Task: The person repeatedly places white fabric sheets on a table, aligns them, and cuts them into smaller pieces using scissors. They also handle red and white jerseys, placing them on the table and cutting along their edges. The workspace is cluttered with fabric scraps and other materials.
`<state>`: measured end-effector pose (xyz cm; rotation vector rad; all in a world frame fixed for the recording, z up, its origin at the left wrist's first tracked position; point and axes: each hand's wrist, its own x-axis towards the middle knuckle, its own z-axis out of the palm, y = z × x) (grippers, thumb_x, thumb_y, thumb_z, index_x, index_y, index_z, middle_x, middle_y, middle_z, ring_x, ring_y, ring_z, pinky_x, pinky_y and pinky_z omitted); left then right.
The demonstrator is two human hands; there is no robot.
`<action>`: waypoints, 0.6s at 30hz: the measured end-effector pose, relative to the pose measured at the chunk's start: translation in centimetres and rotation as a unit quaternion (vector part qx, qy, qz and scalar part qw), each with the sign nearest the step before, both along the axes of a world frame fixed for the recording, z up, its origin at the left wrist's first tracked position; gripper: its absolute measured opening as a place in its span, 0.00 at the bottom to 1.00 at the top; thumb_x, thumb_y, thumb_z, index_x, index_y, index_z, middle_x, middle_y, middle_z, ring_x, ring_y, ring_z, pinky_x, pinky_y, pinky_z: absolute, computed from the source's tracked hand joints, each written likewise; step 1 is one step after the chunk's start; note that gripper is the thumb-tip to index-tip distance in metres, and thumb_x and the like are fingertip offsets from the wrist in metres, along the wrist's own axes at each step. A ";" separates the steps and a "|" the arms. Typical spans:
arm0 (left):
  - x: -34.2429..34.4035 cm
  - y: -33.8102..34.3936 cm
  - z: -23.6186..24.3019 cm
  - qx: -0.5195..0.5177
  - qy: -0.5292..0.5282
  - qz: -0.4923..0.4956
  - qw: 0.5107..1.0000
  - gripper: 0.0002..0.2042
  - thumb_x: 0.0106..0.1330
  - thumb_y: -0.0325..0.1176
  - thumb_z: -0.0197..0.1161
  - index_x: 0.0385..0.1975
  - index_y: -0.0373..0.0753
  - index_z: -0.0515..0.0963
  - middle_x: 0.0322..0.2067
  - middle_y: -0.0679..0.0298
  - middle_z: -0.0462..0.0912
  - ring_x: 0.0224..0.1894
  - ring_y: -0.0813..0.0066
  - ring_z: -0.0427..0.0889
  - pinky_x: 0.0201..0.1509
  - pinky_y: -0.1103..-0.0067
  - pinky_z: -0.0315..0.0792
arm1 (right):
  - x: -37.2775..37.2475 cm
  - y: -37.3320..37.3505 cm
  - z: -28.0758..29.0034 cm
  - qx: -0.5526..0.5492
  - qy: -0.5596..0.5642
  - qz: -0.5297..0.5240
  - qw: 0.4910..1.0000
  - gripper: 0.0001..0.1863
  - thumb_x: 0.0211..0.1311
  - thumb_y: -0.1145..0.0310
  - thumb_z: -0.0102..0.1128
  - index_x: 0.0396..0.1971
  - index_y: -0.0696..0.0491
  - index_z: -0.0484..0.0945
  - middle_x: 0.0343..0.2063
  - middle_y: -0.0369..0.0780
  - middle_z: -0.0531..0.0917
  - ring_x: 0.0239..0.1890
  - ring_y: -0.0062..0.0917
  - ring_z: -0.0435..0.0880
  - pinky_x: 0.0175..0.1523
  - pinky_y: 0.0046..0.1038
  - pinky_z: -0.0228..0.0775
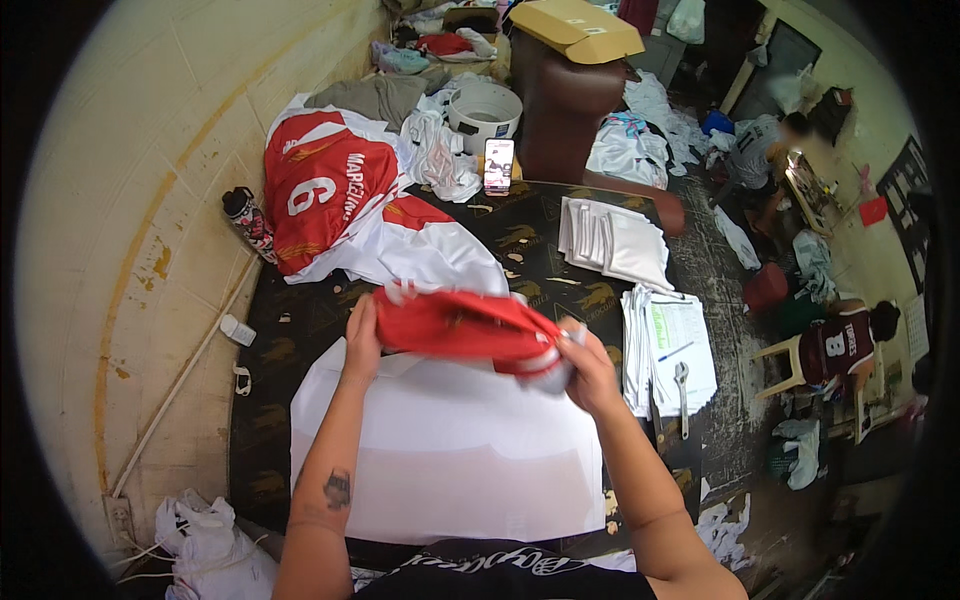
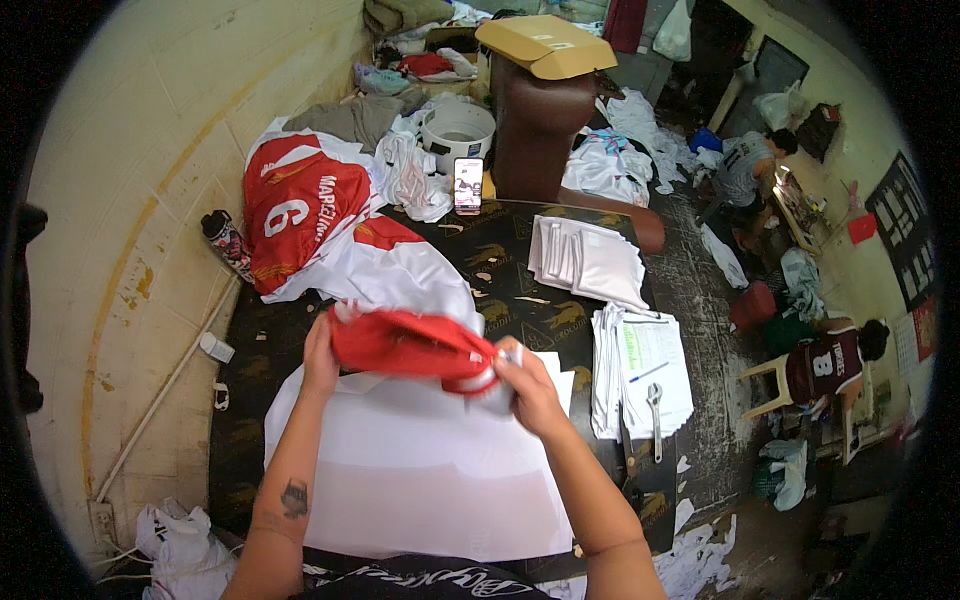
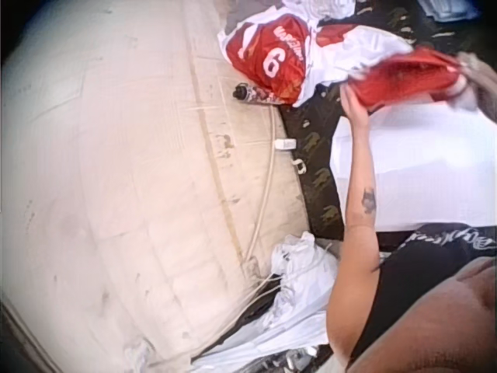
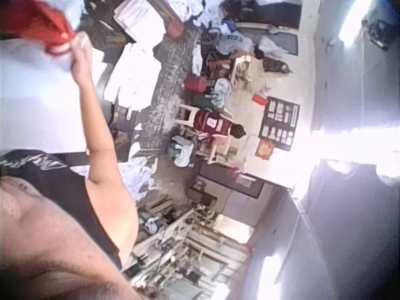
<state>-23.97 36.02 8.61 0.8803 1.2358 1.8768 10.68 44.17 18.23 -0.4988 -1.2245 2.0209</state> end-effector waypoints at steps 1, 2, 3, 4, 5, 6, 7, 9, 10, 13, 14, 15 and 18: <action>0.9 -3.7 1.7 0.025 -0.070 -0.039 0.996 0.17 0.84 0.43 0.45 0.50 0.36 0.75 0.47 0.66 0.80 0.50 0.79 0.77 0.58 0.80 0.69 | 1.5 -3.3 3.4 0.005 0.066 0.046 0.997 0.16 0.77 0.62 0.54 0.53 0.57 0.76 0.44 0.36 0.81 0.48 0.21 0.78 0.56 0.26 0.67; 1.2 -7.4 3.5 0.032 -0.046 -0.104 0.993 0.17 0.83 0.45 0.46 0.52 0.36 0.74 0.44 0.68 0.78 0.49 0.81 0.76 0.56 0.81 0.68 | 2.9 -6.5 6.6 0.018 0.157 0.103 0.982 0.16 0.78 0.61 0.53 0.54 0.58 0.75 0.45 0.37 0.80 0.48 0.20 0.78 0.56 0.25 0.67; 2.2 -11.4 5.0 -0.005 -0.040 -0.119 0.992 0.19 0.80 0.48 0.52 0.51 0.36 0.74 0.42 0.69 0.76 0.46 0.82 0.75 0.53 0.83 0.67 | 4.1 -9.6 9.3 0.053 0.111 0.108 0.986 0.17 0.78 0.63 0.52 0.55 0.60 0.74 0.47 0.38 0.80 0.50 0.22 0.78 0.57 0.25 0.68; 2.5 -15.0 6.6 -0.027 0.050 -0.155 0.986 0.26 0.72 0.56 0.62 0.50 0.36 0.74 0.42 0.69 0.76 0.46 0.83 0.74 0.51 0.83 0.68 | 5.1 -12.7 11.6 0.095 0.098 0.121 0.983 0.17 0.79 0.64 0.52 0.57 0.61 0.73 0.49 0.39 0.80 0.52 0.23 0.78 0.58 0.26 0.68; 3.3 -18.6 8.0 -0.032 0.054 -0.182 0.981 0.32 0.64 0.61 0.69 0.50 0.36 0.74 0.41 0.70 0.76 0.44 0.84 0.75 0.49 0.82 0.69 | 6.2 -15.7 13.7 0.079 0.101 0.152 0.980 0.17 0.78 0.66 0.53 0.58 0.62 0.72 0.50 0.41 0.79 0.53 0.24 0.78 0.60 0.28 0.68; 3.7 -21.5 9.5 -0.062 0.050 -0.215 0.973 0.34 0.60 0.64 0.71 0.47 0.36 0.74 0.40 0.69 0.78 0.42 0.83 0.77 0.47 0.82 0.72 | 6.3 -17.7 14.8 0.060 0.153 0.205 0.965 0.18 0.78 0.68 0.53 0.59 0.64 0.71 0.51 0.42 0.79 0.55 0.26 0.78 0.61 0.30 0.68; 4.4 -24.4 10.8 -0.034 0.023 -0.258 0.965 0.32 0.59 0.58 0.74 0.47 0.35 0.75 0.40 0.65 0.80 0.41 0.79 0.79 0.46 0.80 0.73 | 6.3 -19.7 15.8 0.038 0.199 0.260 0.944 0.18 0.78 0.70 0.53 0.60 0.65 0.70 0.53 0.43 0.78 0.56 0.28 0.77 0.63 0.31 0.68; 5.9 -28.5 13.4 0.037 -0.019 -0.361 0.932 0.29 0.56 0.46 0.79 0.48 0.31 0.76 0.40 0.56 0.82 0.40 0.71 0.83 0.45 0.76 0.77 | 6.8 -22.6 17.6 0.029 0.264 0.308 0.914 0.16 0.75 0.66 0.58 0.49 0.65 0.73 0.46 0.51 0.80 0.50 0.40 0.81 0.58 0.37 0.72; 6.7 -30.2 14.6 0.064 0.009 -0.397 0.915 0.29 0.55 0.41 0.82 0.48 0.30 0.76 0.40 0.52 0.84 0.39 0.67 0.85 0.45 0.73 0.78 | 7.8 -24.5 19.1 0.009 0.240 0.289 0.927 0.13 0.74 0.67 0.60 0.40 0.65 0.76 0.39 0.54 0.82 0.43 0.46 0.83 0.53 0.43 0.76; 7.9 -33.1 18.0 0.051 0.178 -0.459 0.869 0.32 0.54 0.35 0.85 0.54 0.27 0.77 0.42 0.48 0.86 0.39 0.61 0.88 0.44 0.71 0.80 | 10.0 -29.6 22.4 -0.035 0.220 0.094 0.970 0.11 0.69 0.73 0.63 0.26 0.63 0.78 0.27 0.56 0.84 0.32 0.51 0.86 0.48 0.52 0.79; 8.2 -33.7 18.8 0.053 0.197 -0.484 0.851 0.31 0.54 0.35 0.85 0.54 0.27 0.77 0.42 0.49 0.87 0.39 0.61 0.89 0.44 0.71 0.81 | 10.8 -30.9 23.0 -0.054 0.206 0.044 0.976 0.11 0.67 0.76 0.64 0.24 0.62 0.78 0.25 0.56 0.84 0.30 0.51 0.86 0.47 0.54 0.79; 8.7 -34.4 19.4 0.078 0.196 -0.495 0.843 0.30 0.54 0.35 0.85 0.53 0.28 0.78 0.42 0.50 0.87 0.39 0.61 0.89 0.43 0.70 0.81 | 11.4 -31.0 22.9 -0.018 0.218 0.046 0.975 0.11 0.66 0.77 0.64 0.22 0.61 0.77 0.24 0.55 0.84 0.28 0.50 0.86 0.46 0.55 0.79; 10.1 -35.1 20.3 0.146 0.196 -0.483 0.841 0.27 0.56 0.33 0.82 0.52 0.29 0.78 0.41 0.51 0.88 0.37 0.59 0.89 0.41 0.71 0.82 | 13.8 -29.6 20.5 0.191 0.308 0.154 0.919 0.14 0.65 0.81 0.61 0.18 0.60 0.75 0.21 0.54 0.84 0.25 0.47 0.85 0.44 0.58 0.79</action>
